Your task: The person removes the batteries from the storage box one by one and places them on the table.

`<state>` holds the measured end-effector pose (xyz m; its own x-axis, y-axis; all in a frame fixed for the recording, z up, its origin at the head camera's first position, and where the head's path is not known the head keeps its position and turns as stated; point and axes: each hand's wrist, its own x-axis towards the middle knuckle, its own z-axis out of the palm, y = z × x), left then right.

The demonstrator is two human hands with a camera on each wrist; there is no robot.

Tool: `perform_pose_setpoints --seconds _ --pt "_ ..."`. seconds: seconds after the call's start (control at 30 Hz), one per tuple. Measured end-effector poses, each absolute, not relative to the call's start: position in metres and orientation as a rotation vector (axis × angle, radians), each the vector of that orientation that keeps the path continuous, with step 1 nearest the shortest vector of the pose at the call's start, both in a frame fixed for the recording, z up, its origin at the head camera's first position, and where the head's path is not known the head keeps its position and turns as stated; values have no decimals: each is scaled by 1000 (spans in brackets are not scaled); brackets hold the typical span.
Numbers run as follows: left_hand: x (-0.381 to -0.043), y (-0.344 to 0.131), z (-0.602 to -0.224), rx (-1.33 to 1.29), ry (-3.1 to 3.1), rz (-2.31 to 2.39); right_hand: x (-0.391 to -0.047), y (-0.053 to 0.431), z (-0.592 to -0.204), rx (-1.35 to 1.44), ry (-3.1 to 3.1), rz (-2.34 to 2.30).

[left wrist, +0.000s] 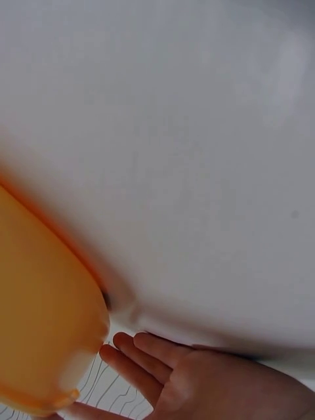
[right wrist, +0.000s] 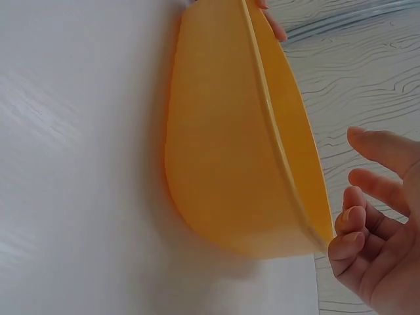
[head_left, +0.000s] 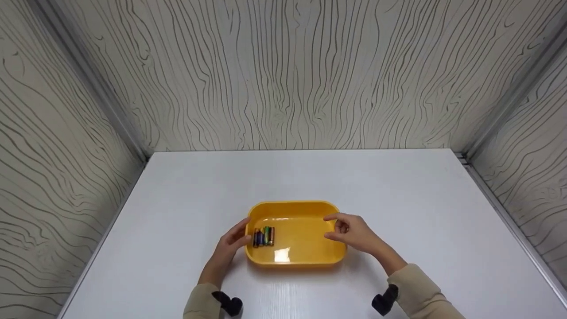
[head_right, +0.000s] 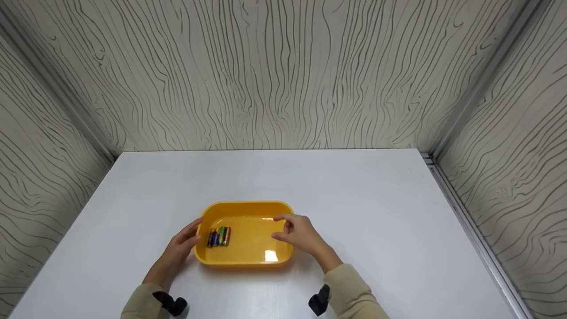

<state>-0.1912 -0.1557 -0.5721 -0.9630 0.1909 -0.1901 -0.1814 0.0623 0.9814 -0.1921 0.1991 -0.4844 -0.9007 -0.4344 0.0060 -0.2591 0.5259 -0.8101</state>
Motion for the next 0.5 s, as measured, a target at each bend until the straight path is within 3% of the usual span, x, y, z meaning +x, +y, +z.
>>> perform_pose_setpoints --seconds 0.5 --pt "-193 -156 -574 21 2055 2009 -188 153 -494 -713 2445 -1357"
